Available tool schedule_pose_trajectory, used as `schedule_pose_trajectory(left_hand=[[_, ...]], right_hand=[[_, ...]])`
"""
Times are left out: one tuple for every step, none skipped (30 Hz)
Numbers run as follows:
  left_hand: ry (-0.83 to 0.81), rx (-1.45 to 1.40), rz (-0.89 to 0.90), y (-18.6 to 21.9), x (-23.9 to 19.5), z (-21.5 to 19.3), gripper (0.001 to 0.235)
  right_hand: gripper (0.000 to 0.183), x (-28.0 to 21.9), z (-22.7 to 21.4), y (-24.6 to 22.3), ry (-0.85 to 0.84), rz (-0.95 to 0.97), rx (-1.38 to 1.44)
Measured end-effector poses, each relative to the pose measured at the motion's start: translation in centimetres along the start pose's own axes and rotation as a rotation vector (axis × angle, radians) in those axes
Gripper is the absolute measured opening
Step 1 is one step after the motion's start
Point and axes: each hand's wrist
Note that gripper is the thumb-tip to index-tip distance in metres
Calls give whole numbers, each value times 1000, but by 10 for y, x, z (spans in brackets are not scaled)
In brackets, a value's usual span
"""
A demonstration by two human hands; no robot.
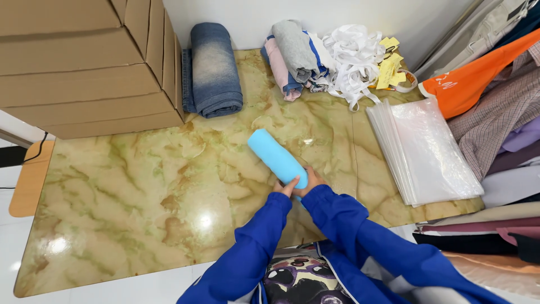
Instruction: The person folds several garments, including a blue and white striped shirt, a grey hoodie, a light blue polo shirt, and a white t-shirt, on a marble-patterned table. The person also retrieves a pair of jeans from a clothing rack.
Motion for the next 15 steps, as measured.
schedule_pose_trajectory(left_hand=[[-1, -5, 0, 14, -11, 0, 122], [-2, -43, 8, 29, -22, 0, 127], [-3, -81, 15, 45, -32, 1, 133], [-11, -79, 17, 50, -35, 5, 133], [-28, -153, 12, 55, -38, 9, 132], [-48, -225, 8, 63, -39, 14, 132], [-60, -221, 12, 81, -56, 22, 132], [-68, -275, 7, 98, -73, 28, 132], [-76, -329, 1, 115, -90, 34, 133], [-87, -322, 3, 130, -92, 40, 133], [-103, -331, 30, 144, -94, 47, 132], [-116, -343, 58, 158, -96, 52, 132], [-123, -338, 60, 161, -86, 58, 132], [-134, -340, 66, 167, -74, 62, 130], [-146, -342, 71, 172, -63, 66, 128]], right_hand=[[102, -3, 0, -2, 1, -1, -5], [101, -5, 0, -5, 19, -18, 143], [99, -7, -2, -7, 38, -35, 291], [99, -8, -3, -7, 46, -31, 292], [98, -8, -5, -7, 76, -1, 339], [96, -6, -9, -7, 111, 30, 388], [96, -13, -27, -13, 124, 35, 389], [95, -20, -43, -20, 144, 59, 439], [94, -27, -59, -28, 165, 83, 489], [94, -28, -71, -33, 176, 89, 493], [91, -29, -83, -38, 225, 96, 585], [88, -29, -93, -43, 271, 99, 677], [88, -27, -103, -46, 279, 101, 680], [90, -23, -114, -50, 313, 116, 707], [91, -20, -124, -55, 347, 131, 733]])
Point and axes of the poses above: each hand's wrist, its own x-axis towards the middle knuckle, its own z-axis out of the palm, y = z × x, and after that the axes turned 13 degrees about -x, right-handed
